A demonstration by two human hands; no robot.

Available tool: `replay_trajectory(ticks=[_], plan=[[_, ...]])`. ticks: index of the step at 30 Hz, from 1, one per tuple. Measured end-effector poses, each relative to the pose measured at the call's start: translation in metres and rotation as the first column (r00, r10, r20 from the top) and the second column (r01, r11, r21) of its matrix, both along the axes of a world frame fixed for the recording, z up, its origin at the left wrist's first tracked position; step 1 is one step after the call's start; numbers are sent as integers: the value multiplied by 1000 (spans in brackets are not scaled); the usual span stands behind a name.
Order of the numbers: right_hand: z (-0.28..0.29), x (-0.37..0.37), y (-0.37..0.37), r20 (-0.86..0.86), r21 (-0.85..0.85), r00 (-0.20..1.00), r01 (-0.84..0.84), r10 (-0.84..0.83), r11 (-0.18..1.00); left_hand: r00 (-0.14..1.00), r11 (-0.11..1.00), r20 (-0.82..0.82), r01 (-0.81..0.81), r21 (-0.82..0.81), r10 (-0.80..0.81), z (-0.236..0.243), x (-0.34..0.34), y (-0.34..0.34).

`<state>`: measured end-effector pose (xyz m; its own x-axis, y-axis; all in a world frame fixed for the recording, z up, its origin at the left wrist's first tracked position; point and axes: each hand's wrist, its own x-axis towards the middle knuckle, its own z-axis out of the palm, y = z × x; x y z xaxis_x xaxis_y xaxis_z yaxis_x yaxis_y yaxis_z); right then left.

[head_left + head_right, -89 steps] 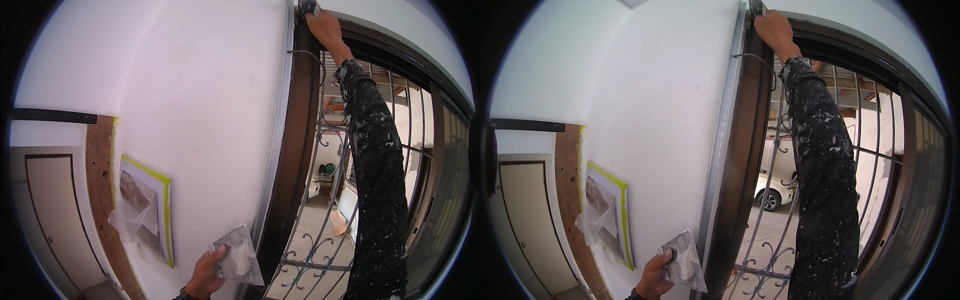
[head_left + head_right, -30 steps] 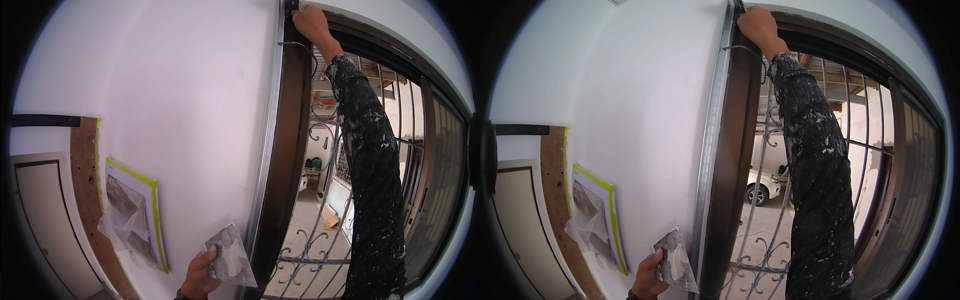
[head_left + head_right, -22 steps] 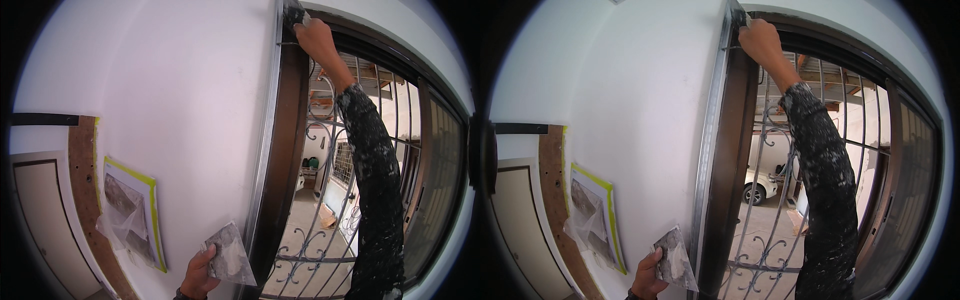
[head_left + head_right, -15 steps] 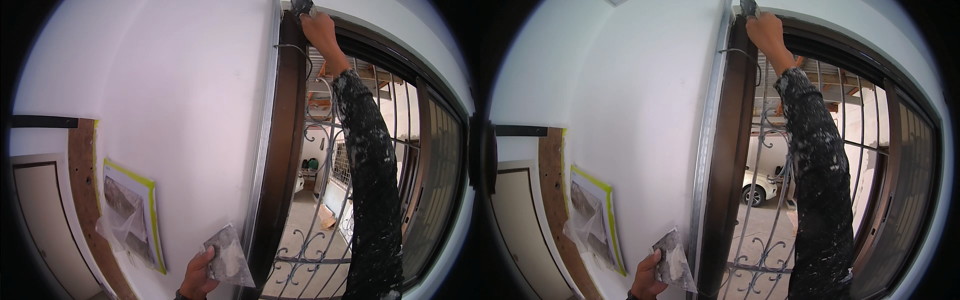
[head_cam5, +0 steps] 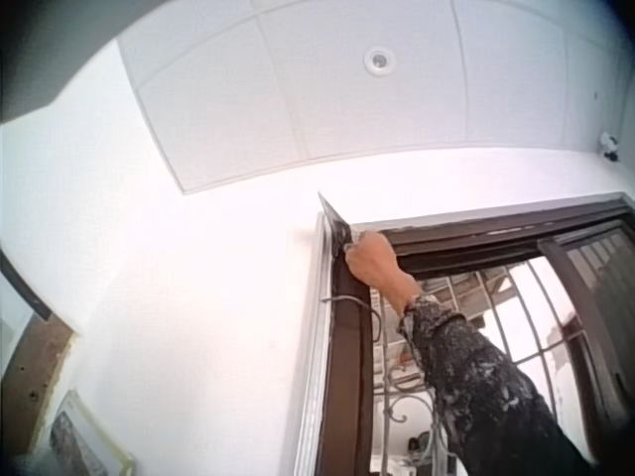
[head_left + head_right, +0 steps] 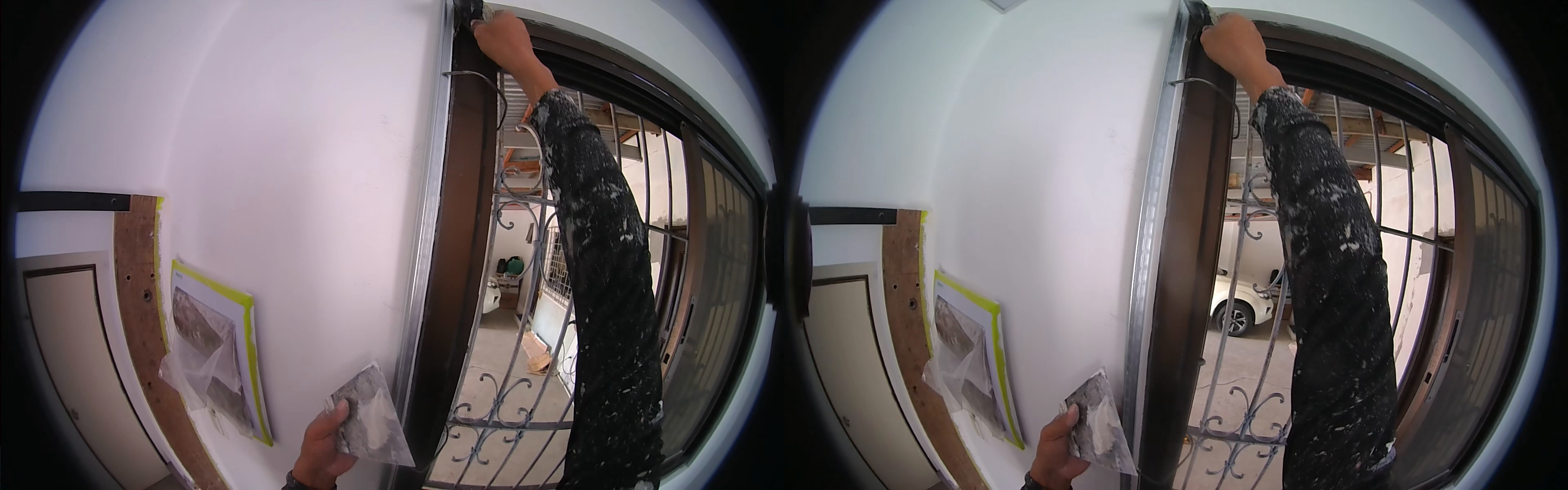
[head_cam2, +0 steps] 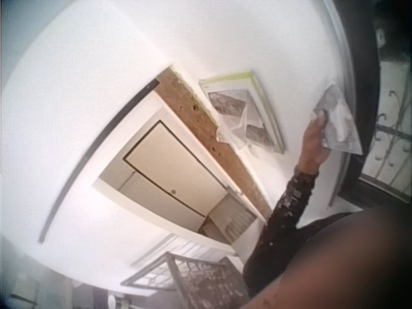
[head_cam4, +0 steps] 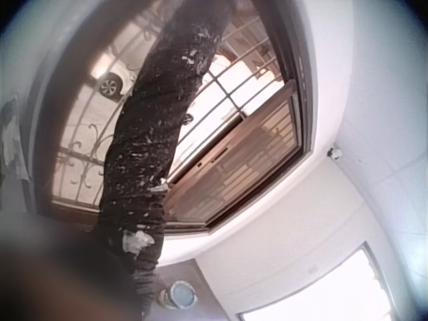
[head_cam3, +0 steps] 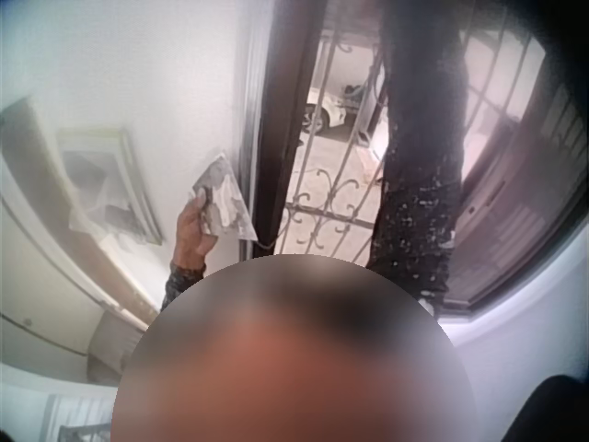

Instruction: The person applies a white sealant along the top edge of a window frame using a putty knife and a smaller scraper. They repeatedly smooth the bead and scrape excess material from the tools. The person briefly uses a spirit level against the frame before continuing to apply and smooth the sealant.

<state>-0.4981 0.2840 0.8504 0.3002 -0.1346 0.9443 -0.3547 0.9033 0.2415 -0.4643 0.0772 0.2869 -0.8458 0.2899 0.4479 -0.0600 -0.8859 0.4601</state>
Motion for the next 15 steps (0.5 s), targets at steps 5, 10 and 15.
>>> replay_trajectory(ticks=[5, 10, 15], plan=[[-42, 18, 17, 133, 103, 991, -17, 3, 995, 997, 997, -5, -70, 14, 70, 1, 5, 5], [-110, 49, 77, -112, 264, 949, -259, 296, 929, 962, 962, -23, -272, 6, 272, 13, 27, 7], [-253, 54, 120, 68, 273, 965, -262, 253, 926, 956, 948, -25, -287, 137, 293, 40, 65, 14]])
